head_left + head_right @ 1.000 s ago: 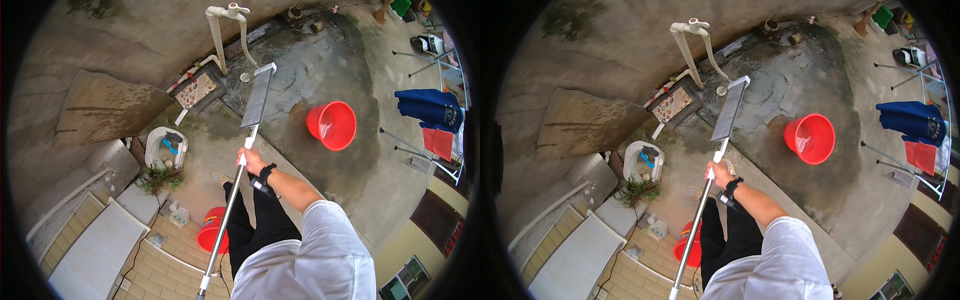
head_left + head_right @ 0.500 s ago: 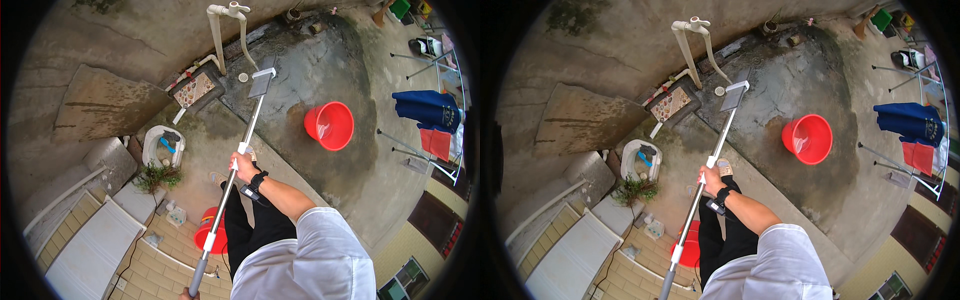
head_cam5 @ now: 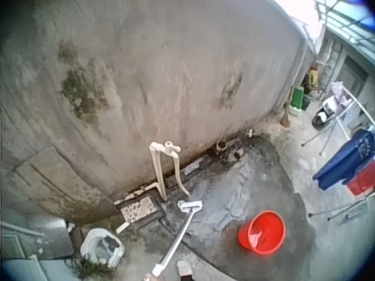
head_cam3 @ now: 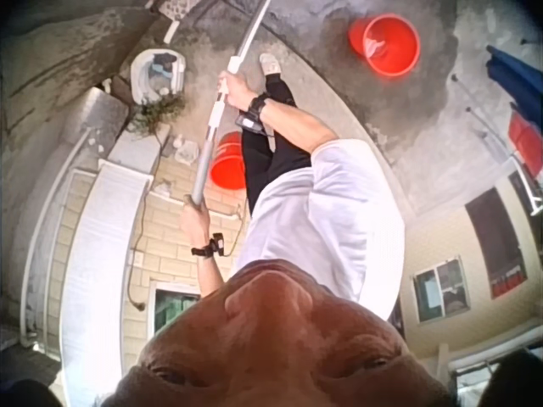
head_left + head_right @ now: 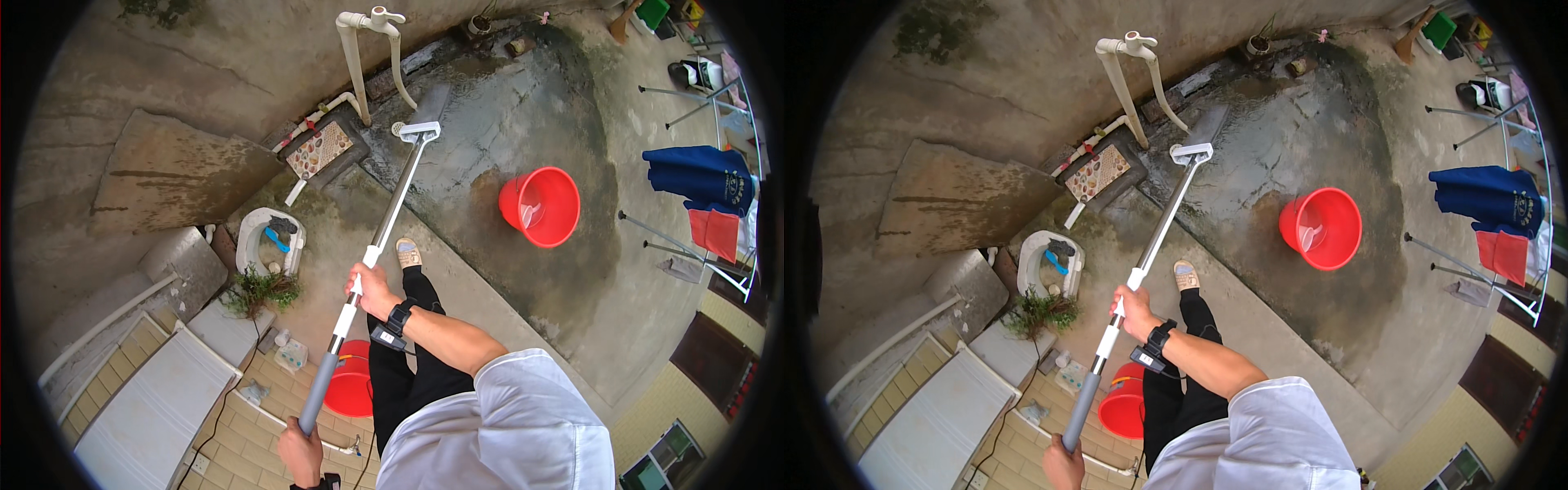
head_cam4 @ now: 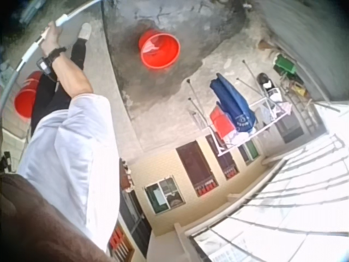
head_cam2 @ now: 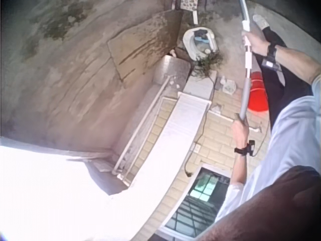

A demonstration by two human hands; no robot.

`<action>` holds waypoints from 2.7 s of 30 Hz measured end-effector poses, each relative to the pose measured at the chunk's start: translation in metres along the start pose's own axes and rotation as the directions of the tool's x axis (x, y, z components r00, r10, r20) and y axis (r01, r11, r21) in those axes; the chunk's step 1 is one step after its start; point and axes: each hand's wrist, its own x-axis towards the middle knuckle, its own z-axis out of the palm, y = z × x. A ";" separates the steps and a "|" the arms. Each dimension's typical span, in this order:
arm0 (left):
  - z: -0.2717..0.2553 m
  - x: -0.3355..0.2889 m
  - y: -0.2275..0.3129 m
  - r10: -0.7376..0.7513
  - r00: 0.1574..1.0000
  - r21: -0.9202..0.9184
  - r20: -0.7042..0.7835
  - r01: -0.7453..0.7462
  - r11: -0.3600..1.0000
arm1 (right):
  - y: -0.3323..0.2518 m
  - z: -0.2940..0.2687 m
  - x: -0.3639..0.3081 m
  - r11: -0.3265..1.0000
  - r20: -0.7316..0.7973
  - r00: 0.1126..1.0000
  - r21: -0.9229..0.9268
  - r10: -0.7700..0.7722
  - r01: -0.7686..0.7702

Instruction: Using a long-handled squeegee mop to clean glass doors and windows.

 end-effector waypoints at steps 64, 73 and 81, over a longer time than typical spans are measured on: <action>-0.062 -0.008 0.008 -0.026 0.994 0.126 0.102 0.013 0.992 | -0.007 0.026 0.015 0.993 -0.114 0.993 -0.120 -0.014 0.000; -0.066 -0.088 -0.100 -0.089 0.969 -0.056 0.229 0.104 0.993 | -0.132 -0.019 0.123 0.953 -0.075 0.983 -0.268 -0.169 0.144; -0.057 -0.101 -0.140 -0.097 0.970 0.058 0.224 0.086 0.995 | -0.188 -0.029 0.135 0.968 -0.057 0.979 -0.172 -0.194 0.182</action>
